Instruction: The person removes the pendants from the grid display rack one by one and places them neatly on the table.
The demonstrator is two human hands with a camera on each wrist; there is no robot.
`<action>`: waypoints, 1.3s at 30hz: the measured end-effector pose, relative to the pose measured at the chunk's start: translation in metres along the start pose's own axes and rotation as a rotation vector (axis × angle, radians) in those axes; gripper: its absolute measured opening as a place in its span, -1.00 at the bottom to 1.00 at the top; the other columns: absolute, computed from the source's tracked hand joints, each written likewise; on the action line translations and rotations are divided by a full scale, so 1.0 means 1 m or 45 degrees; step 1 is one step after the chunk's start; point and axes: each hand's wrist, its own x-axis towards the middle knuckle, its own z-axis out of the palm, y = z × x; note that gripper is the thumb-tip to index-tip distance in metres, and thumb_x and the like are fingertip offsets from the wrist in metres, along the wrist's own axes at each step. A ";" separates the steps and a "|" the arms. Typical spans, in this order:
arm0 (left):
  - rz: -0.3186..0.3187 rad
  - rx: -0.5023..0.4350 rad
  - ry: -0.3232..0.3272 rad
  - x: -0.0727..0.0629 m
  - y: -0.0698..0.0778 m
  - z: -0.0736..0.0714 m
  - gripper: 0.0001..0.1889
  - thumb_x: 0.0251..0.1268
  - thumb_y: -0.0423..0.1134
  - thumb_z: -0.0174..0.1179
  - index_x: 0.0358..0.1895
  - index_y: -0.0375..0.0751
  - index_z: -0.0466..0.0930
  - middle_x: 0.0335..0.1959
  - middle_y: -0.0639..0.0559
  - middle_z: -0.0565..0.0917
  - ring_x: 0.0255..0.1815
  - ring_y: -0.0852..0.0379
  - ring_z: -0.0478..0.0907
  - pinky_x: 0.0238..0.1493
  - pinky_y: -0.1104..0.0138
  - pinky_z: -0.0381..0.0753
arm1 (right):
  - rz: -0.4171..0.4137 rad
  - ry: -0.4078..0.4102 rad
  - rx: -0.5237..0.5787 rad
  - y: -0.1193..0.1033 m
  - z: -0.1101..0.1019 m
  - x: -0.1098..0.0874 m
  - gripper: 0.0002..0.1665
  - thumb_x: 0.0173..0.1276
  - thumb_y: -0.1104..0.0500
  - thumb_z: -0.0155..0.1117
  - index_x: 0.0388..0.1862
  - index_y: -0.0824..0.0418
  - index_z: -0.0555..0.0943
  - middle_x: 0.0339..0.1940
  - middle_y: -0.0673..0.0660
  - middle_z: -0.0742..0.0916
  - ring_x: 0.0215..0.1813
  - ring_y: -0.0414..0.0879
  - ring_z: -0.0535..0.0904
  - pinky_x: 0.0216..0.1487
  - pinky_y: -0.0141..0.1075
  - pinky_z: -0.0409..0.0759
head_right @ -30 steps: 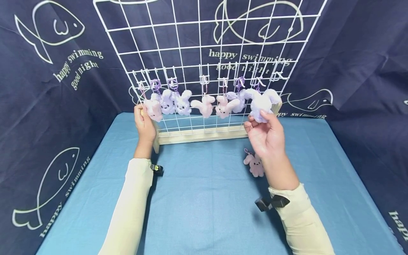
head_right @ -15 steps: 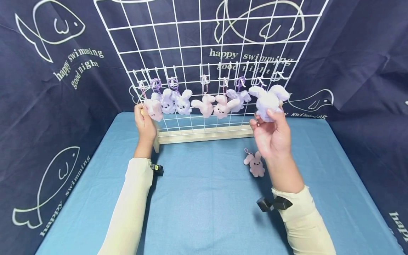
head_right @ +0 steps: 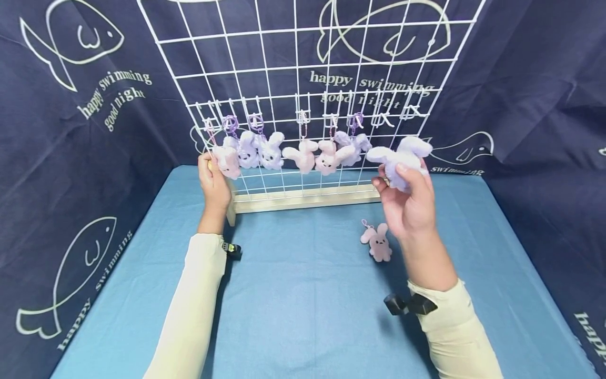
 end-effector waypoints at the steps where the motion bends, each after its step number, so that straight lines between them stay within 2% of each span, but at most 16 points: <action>1: -0.001 0.002 -0.001 0.000 0.000 0.000 -0.78 0.67 -0.44 -0.17 -0.01 -0.63 0.37 -0.22 0.27 0.40 -0.12 0.37 0.35 -0.05 0.46 0.32 | 0.012 -0.017 0.006 0.000 0.000 -0.001 -0.78 0.46 0.47 -0.07 -0.08 0.41 0.53 -0.24 0.36 0.78 -0.25 0.13 0.64 -0.23 -0.18 0.63; 5: -0.009 -0.001 0.005 0.000 0.000 0.001 -0.77 0.68 -0.42 -0.16 0.00 -0.62 0.37 -0.21 0.26 0.40 -0.12 0.37 0.35 -0.06 0.47 0.33 | -0.007 -0.020 -0.316 0.000 0.003 -0.003 -0.71 0.49 0.50 -0.11 0.00 0.30 0.53 -0.25 0.24 0.82 -0.30 0.01 0.70 -0.26 -0.28 0.68; 8: -0.014 -0.007 0.007 -0.001 0.000 0.001 -0.77 0.68 -0.41 -0.16 0.01 -0.63 0.36 -0.21 0.26 0.40 -0.13 0.37 0.35 -0.07 0.48 0.34 | 0.001 0.039 -0.539 0.001 0.007 -0.005 -0.63 0.48 0.51 -0.07 0.10 0.25 0.53 -0.27 0.13 0.80 -0.38 -0.08 0.67 -0.29 -0.36 0.64; 10: -0.015 -0.009 0.004 -0.001 0.000 0.001 -0.77 0.68 -0.42 -0.16 0.01 -0.64 0.36 -0.22 0.25 0.40 -0.14 0.37 0.35 -0.08 0.48 0.34 | 0.025 0.080 -0.641 0.001 0.009 -0.006 -0.60 0.45 0.55 -0.03 0.13 0.27 0.55 -0.25 0.10 0.78 -0.40 -0.10 0.66 -0.30 -0.39 0.65; 13: -0.022 -0.012 0.006 -0.001 0.000 0.001 -0.76 0.68 -0.41 -0.15 0.01 -0.64 0.36 -0.22 0.25 0.40 -0.14 0.38 0.36 -0.08 0.48 0.34 | 0.066 0.132 -0.786 0.002 0.010 -0.007 -0.54 0.38 0.62 0.02 0.10 0.26 0.61 -0.18 0.07 0.77 -0.37 -0.14 0.68 -0.31 -0.41 0.67; 17: -0.032 -0.005 0.023 -0.001 0.001 0.001 -0.76 0.68 -0.40 -0.15 0.00 -0.63 0.37 -0.22 0.26 0.41 -0.14 0.39 0.36 -0.07 0.48 0.35 | 0.098 0.140 -1.021 0.002 0.007 -0.007 -0.49 0.28 0.66 0.10 -0.03 0.16 0.68 -0.18 0.03 0.75 -0.36 -0.19 0.64 -0.32 -0.43 0.69; 20: -0.033 0.000 0.028 -0.001 0.001 0.001 -0.75 0.68 -0.39 -0.14 0.01 -0.62 0.38 -0.22 0.26 0.42 -0.13 0.38 0.37 -0.07 0.48 0.35 | 0.108 0.112 -1.296 0.002 0.002 -0.007 -0.49 0.26 0.61 0.22 -0.06 0.05 0.69 -0.19 -0.03 0.70 -0.32 -0.20 0.59 -0.32 -0.47 0.66; 22: -0.030 0.000 0.025 -0.001 0.001 0.001 -0.75 0.68 -0.39 -0.14 0.01 -0.62 0.38 -0.21 0.26 0.42 -0.13 0.38 0.37 -0.07 0.48 0.35 | 0.116 0.073 -1.518 0.001 -0.002 -0.006 -0.53 0.27 0.54 0.30 -0.03 0.02 0.69 -0.18 -0.09 0.67 -0.27 -0.23 0.58 -0.27 -0.51 0.63; 24: -0.027 -0.006 0.019 -0.001 0.001 0.001 -0.75 0.68 -0.39 -0.14 0.02 -0.63 0.38 -0.20 0.26 0.42 -0.12 0.37 0.37 -0.06 0.48 0.35 | 0.120 0.012 -1.722 0.001 -0.005 -0.006 -0.58 0.28 0.47 0.37 0.03 0.09 0.67 -0.16 -0.17 0.66 -0.21 -0.26 0.56 -0.21 -0.55 0.58; 27: -0.028 -0.018 0.013 -0.001 0.002 0.001 -0.75 0.68 -0.40 -0.15 0.02 -0.64 0.37 -0.21 0.25 0.42 -0.14 0.37 0.37 -0.09 0.48 0.36 | 0.162 -0.117 -1.909 0.001 -0.007 -0.005 -0.61 0.32 0.41 0.40 0.11 0.27 0.61 -0.11 -0.14 0.66 -0.19 -0.30 0.56 -0.19 -0.54 0.56; 29: -0.034 -0.023 0.010 -0.001 0.002 0.000 -0.75 0.68 -0.40 -0.15 0.03 -0.64 0.36 -0.22 0.25 0.42 -0.16 0.38 0.37 -0.11 0.49 0.37 | 0.212 -0.206 -1.974 0.002 -0.008 -0.005 -0.59 0.35 0.40 0.40 0.16 0.36 0.58 -0.06 -0.01 0.67 -0.20 -0.31 0.56 -0.20 -0.51 0.58; 33: -0.039 -0.013 0.013 -0.001 0.003 0.000 -0.76 0.68 -0.40 -0.15 0.02 -0.63 0.36 -0.23 0.25 0.42 -0.17 0.39 0.36 -0.12 0.49 0.36 | 0.328 -0.359 -2.061 0.005 -0.013 -0.006 -0.61 0.41 0.38 0.36 0.18 0.33 0.55 -0.03 0.27 0.70 -0.18 -0.24 0.58 -0.19 -0.44 0.60; 37: -0.028 -0.005 0.012 -0.001 0.003 0.000 -0.77 0.67 -0.41 -0.15 0.02 -0.63 0.37 -0.22 0.25 0.42 -0.16 0.40 0.36 -0.10 0.49 0.35 | 0.442 -0.490 -2.119 0.009 -0.019 -0.009 -0.63 0.46 0.36 0.32 0.20 0.27 0.54 -0.03 0.27 0.70 -0.14 -0.10 0.56 -0.14 -0.38 0.58; 39: -0.024 -0.004 0.013 -0.001 0.003 0.000 -0.77 0.67 -0.42 -0.15 0.02 -0.63 0.37 -0.22 0.25 0.42 -0.16 0.40 0.36 -0.10 0.49 0.35 | 0.537 -0.534 -2.102 0.011 -0.023 -0.011 -0.64 0.48 0.37 0.28 0.20 0.25 0.51 -0.06 0.27 0.67 -0.22 -0.07 0.61 -0.20 -0.33 0.63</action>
